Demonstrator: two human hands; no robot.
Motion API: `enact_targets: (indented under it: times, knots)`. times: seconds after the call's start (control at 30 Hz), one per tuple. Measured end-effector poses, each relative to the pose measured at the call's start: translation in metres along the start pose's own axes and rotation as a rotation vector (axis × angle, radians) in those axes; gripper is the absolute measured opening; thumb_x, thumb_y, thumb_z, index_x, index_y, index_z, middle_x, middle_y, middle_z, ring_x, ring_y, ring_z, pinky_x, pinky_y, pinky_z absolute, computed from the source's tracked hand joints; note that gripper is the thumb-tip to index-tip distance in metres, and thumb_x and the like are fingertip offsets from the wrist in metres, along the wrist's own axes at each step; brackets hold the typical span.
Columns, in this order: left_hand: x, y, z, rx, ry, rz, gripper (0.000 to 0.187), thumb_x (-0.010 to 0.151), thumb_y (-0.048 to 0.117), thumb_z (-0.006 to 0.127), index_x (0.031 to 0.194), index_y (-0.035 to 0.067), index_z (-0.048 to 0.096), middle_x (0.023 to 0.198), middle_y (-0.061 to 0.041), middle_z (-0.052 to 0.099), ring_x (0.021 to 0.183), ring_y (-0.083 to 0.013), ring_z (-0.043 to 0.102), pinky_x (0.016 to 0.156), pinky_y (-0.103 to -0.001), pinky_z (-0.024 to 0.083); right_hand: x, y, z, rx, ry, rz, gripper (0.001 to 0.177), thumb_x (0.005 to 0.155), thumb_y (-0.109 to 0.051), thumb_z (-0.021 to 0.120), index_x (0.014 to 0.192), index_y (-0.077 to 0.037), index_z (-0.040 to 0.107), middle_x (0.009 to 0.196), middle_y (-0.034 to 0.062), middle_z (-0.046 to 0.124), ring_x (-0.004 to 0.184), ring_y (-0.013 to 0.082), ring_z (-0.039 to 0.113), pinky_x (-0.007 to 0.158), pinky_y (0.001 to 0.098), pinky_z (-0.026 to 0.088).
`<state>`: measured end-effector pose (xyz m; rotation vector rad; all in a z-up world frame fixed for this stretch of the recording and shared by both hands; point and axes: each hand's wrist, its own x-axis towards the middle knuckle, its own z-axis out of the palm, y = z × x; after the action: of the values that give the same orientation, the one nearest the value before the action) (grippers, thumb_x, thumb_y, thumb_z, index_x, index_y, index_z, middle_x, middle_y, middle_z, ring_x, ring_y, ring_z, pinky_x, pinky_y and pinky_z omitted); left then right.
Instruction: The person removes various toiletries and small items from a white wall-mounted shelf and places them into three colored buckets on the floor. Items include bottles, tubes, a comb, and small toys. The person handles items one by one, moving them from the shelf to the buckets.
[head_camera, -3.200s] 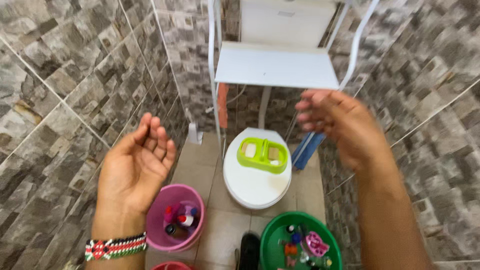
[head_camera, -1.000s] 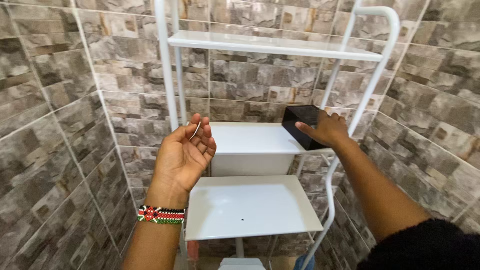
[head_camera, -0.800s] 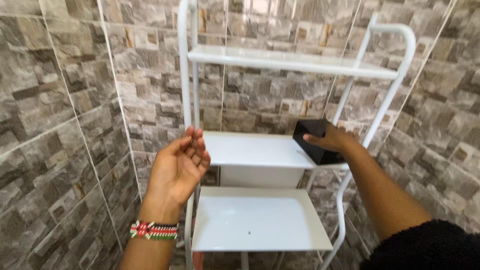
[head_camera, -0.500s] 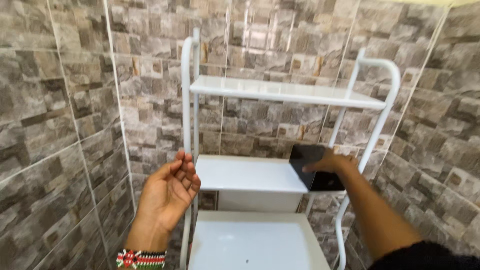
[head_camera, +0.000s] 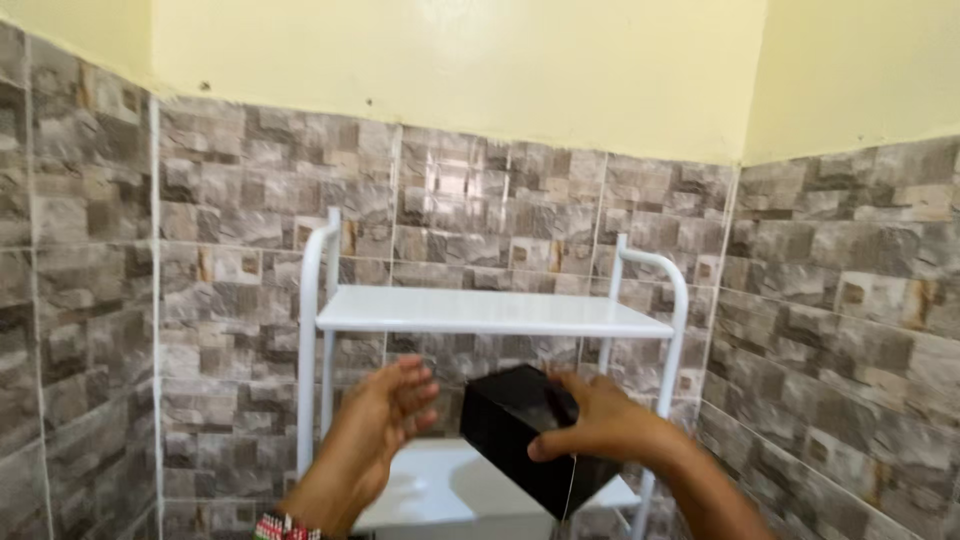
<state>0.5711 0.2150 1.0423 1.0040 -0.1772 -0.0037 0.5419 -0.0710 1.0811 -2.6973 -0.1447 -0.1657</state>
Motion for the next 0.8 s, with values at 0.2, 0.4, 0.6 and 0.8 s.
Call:
enact_targets:
  times: [0.2,0.4,0.6,0.8]
  knots:
    - [0.014,-0.011,0.001,-0.046,-0.128,0.037,0.039,0.092,0.028,0.065,0.127,0.010,0.064,0.114,-0.006,0.065,0.107,-0.0202,0.063,0.090,-0.038,0.054,-0.044,-0.031,-0.024,-0.025,-0.005,-0.021,0.117,0.050,-0.066,0.078,0.153,-0.022,0.046,0.133,0.0231,0.055,0.123,0.0418,0.058,0.100,0.0490,0.051]
    - [-0.024,-0.013,-0.014,0.214,-0.139,-0.018,0.047,0.089,0.044,0.065,0.125,0.014,0.063,0.116,-0.003,0.067,0.108,-0.0160,0.063,0.088,-0.042,0.048,-0.070,-0.060,-0.007,-0.024,-0.025,-0.093,0.117,0.048,-0.063,0.077,0.156,-0.032,0.045,0.135,0.0142,0.051,0.124,0.0384,0.054,0.097,0.0528,0.052]
    - [-0.069,-0.024,-0.046,0.152,-0.330,-0.296,0.056,0.084,0.041,0.068,0.134,0.017,0.058,0.119,-0.006,0.071,0.109,-0.0227,0.070,0.092,-0.046,0.059,-0.083,-0.050,0.039,-0.146,-0.004,-0.463,0.114,0.061,-0.067,0.085,0.160,-0.028,0.045,0.160,0.0139,0.040,0.148,0.0419,0.028,0.116,0.0616,0.016]
    - [-0.107,-0.083,-0.091,-0.088,-0.040,-0.358,0.056,0.088,0.041,0.066,0.138,0.016,0.062,0.116,-0.005,0.073,0.107,-0.0212,0.069,0.089,-0.044,0.057,-0.117,-0.024,0.107,0.431,0.158,-0.051,0.100,0.069,-0.065,0.074,0.155,-0.025,0.042,0.163,0.0147,0.034,0.154,0.0335,0.024,0.118,0.0546,0.024]
